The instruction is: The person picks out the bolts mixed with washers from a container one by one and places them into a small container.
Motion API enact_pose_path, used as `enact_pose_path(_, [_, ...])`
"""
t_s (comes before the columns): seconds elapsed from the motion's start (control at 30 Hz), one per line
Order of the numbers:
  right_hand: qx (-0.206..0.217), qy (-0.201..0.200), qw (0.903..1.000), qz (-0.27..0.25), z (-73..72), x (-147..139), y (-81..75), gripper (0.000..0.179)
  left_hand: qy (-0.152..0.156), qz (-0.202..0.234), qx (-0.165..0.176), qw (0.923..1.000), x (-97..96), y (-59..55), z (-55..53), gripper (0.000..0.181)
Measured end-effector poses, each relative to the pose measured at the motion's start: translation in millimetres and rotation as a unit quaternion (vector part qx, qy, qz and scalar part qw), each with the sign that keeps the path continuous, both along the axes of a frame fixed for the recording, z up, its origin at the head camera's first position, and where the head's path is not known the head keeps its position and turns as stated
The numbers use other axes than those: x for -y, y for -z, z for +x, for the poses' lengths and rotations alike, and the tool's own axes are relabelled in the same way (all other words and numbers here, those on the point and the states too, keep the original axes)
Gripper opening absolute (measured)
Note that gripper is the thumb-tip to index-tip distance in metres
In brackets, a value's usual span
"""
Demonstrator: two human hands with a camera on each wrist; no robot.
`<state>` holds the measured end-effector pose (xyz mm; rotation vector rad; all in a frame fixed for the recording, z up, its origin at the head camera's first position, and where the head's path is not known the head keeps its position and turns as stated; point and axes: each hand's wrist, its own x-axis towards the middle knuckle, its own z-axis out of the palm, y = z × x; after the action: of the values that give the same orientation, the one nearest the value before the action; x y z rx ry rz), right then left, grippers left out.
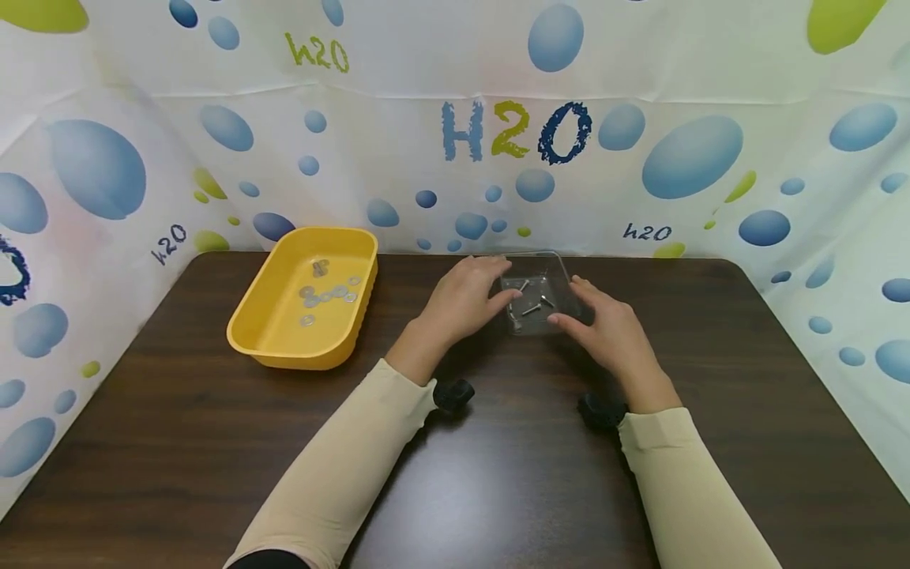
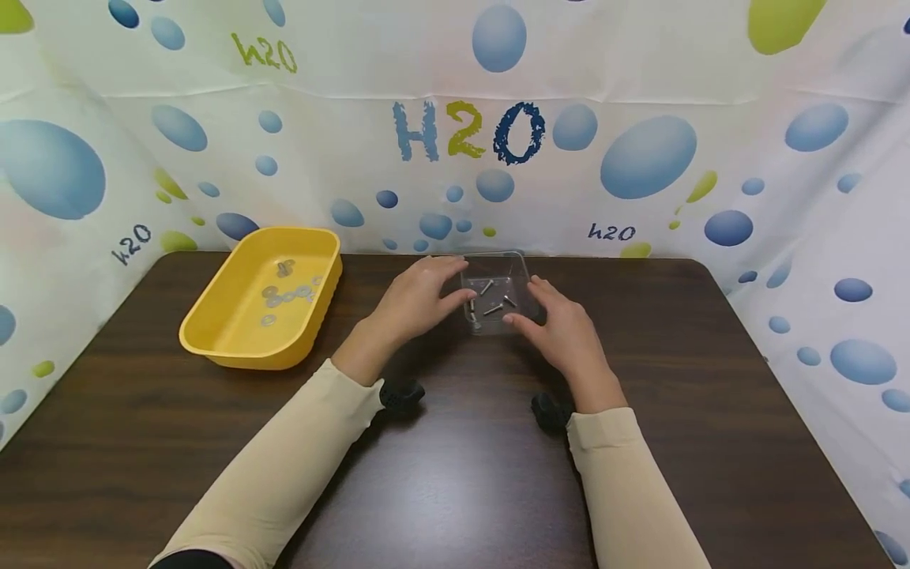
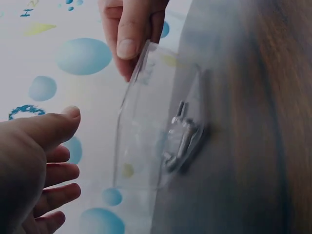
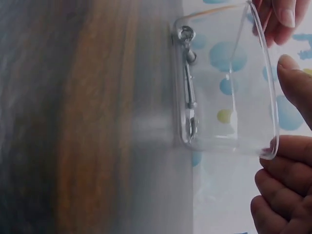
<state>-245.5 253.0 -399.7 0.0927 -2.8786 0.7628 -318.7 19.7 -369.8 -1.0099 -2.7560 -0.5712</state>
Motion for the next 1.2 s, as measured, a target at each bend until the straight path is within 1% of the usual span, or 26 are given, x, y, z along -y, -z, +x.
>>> enact_pose_path(0.07, [-0.016, -0.004, 0.9999, 0.0, -0.1, 4, 0.0, 0.084, -0.009, -0.008, 0.001, 0.9999, 9.2, -2.8, 2.3, 0.059])
enact_pose_path(0.2, [-0.04, -0.009, 0.9992, -0.002, 1.4, 15, -2.5, 0.08, -0.025, -0.01, 0.038, 0.9989, 28.5, -11.4, 7.5, 0.067])
enact_pose_path(0.3, [-0.057, -0.017, 0.9982, -0.001, 3.5, 27, -5.2, 0.076, -0.034, 0.005, 0.064, 0.9974, 44.0, -20.4, 10.8, 0.069])
enact_pose_path(0.37, [-0.071, -0.026, 0.9971, 0.003, 4.9, 38, -6.0, 0.074, -0.044, 0.017, 0.069, 0.9965, 56.6, -26.0, 12.8, 0.069])
enact_pose_path(0.43, [-0.086, -0.04, 0.9954, 0.007, 6.7, 49, -6.6, 0.073, -0.061, 0.03, 0.071, 0.9952, 71.1, -30.6, 14.1, 0.068])
enact_pose_path(0.5, [-0.097, -0.055, 0.9937, 0.011, 8.1, 61, -7.5, 0.073, -0.079, 0.04, 0.074, 0.9933, 87.3, -33.7, 14.3, 0.068])
enact_pose_path(0.57, [-0.102, -0.072, 0.992, 0.016, 8.1, 73, -7.4, 0.073, -0.097, 0.05, 0.079, 0.9908, 104.7, -34.6, 13.7, 0.068])
enact_pose_path(0.7, [-0.1, -0.107, 0.9891, 0.021, 6.1, 99, -6.3, 0.075, -0.127, 0.06, 0.096, 0.9853, 142.1, -33.3, 12.4, 0.069])
enact_pose_path(0.8, [-0.092, -0.127, 0.9875, 0.017, 4.7, 120, -4.8, 0.074, -0.144, 0.063, 0.108, 0.9816, 170.1, -32.8, 10.3, 0.069])
enact_pose_path(0.97, [-0.093, -0.153, 0.9838, 0.005, 0.3, 155, -3.9, 0.073, -0.18, 0.083, 0.114, 0.9735, 210.0, -38.8, 10.1, 0.069])
enact_pose_path(1.07, [-0.093, -0.167, 0.9817, -0.001, -2.1, 178, -3.5, 0.074, -0.205, 0.095, 0.116, 0.9673, 225.3, -42.3, 10.8, 0.068])
enact_pose_path(1.13, [-0.086, -0.175, 0.9808, -0.001, -3.7, 193, -2.8, 0.075, -0.218, 0.095, 0.123, 0.9635, 230.8, -42.2, 10.0, 0.069])
enact_pose_path(1.2, [-0.075, -0.184, 0.9801, 0.0, -5.0, 207, -2.5, 0.075, -0.224, 0.096, 0.133, 0.9608, 233.0, -40.2, 8.6, 0.069])
